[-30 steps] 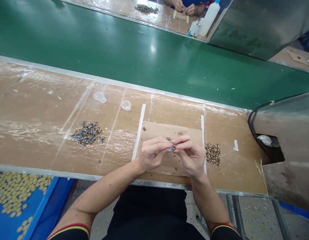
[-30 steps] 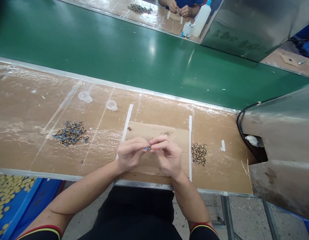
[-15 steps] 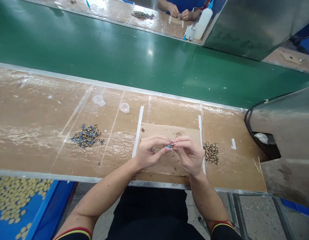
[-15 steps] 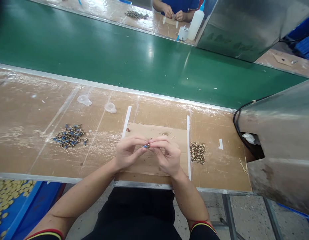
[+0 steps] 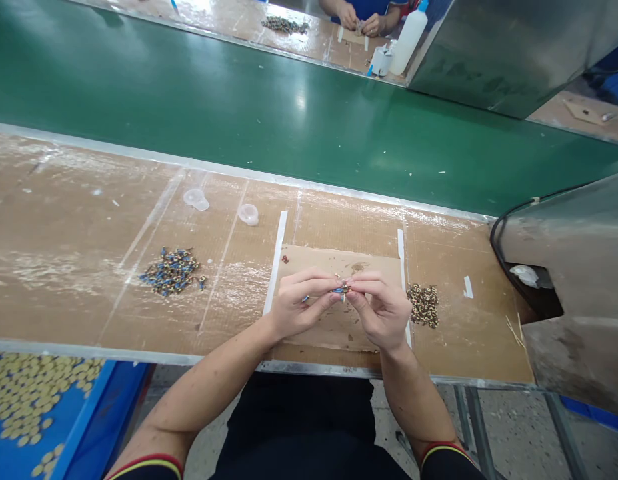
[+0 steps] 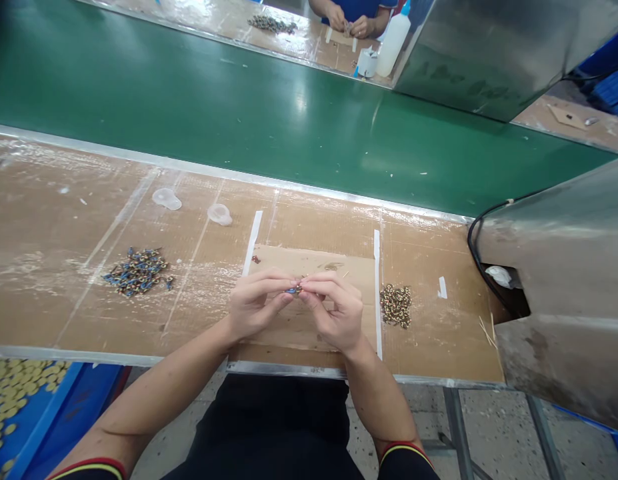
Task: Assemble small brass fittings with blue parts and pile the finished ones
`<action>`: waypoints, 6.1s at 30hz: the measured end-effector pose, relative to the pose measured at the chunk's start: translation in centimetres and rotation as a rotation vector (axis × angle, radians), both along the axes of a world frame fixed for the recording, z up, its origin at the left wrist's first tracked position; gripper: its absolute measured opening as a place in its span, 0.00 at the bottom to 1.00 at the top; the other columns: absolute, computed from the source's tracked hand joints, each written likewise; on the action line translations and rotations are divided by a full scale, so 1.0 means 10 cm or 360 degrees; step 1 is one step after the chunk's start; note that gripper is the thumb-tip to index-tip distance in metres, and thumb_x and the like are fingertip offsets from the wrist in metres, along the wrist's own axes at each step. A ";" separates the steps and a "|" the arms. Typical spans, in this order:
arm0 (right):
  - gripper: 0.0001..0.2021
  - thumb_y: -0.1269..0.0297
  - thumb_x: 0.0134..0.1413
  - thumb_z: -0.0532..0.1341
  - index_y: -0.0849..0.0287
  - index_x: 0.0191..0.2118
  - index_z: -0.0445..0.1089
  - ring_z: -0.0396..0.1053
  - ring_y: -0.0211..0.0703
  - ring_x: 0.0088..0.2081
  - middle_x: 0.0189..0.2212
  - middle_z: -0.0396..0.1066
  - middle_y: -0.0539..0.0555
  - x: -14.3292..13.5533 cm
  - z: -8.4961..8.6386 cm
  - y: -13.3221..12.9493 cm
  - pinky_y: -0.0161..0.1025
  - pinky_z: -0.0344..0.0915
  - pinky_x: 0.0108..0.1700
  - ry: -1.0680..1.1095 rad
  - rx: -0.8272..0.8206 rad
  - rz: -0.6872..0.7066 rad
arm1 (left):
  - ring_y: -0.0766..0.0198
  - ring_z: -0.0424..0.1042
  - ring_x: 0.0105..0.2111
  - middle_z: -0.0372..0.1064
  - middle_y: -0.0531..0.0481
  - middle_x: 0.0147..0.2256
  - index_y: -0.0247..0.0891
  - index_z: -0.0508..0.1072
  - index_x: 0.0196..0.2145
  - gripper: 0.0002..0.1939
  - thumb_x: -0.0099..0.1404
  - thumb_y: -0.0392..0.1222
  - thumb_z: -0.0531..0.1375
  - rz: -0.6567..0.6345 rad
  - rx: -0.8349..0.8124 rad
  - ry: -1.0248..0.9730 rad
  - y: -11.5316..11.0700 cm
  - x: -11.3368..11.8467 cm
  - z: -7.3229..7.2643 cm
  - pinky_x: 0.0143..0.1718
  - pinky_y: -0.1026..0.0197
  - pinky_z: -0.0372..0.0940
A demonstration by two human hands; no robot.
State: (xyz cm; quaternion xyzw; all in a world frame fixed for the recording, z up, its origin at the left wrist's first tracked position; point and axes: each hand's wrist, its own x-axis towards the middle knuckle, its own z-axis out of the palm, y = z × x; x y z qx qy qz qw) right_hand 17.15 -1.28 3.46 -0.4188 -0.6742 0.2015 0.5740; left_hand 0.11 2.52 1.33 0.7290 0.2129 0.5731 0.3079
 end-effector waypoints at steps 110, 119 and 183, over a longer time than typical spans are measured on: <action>0.13 0.68 0.64 0.64 0.56 0.27 0.71 0.64 0.35 0.21 0.19 0.68 0.46 0.47 0.05 0.13 0.35 0.60 0.25 -0.0368 0.0145 -0.0290 | 0.66 0.63 0.22 0.65 0.54 0.21 0.39 0.69 0.23 0.17 0.71 0.41 0.59 0.1296 -0.0204 0.0928 -0.26 -1.42 -0.09 0.26 0.63 0.58; 0.10 0.67 0.62 0.65 0.56 0.49 0.74 0.73 0.47 0.46 0.44 0.76 0.57 0.53 -0.06 0.17 0.46 0.73 0.49 -0.0892 -0.0286 0.0346 | 0.58 0.75 0.44 0.76 0.45 0.43 0.39 0.75 0.45 0.18 0.68 0.25 0.50 0.0218 -0.0150 0.1344 -0.26 -0.62 -0.08 0.46 0.57 0.70; 0.12 0.58 0.69 0.57 0.55 0.46 0.77 0.73 0.49 0.46 0.42 0.76 0.58 1.54 -0.07 -0.42 0.48 0.71 0.51 -0.0884 -0.0486 -0.0960 | 0.61 0.78 0.36 0.77 0.47 0.38 0.41 0.78 0.41 0.11 0.76 0.45 0.56 0.0245 0.0328 0.0967 0.02 -0.68 -0.58 0.40 0.61 0.73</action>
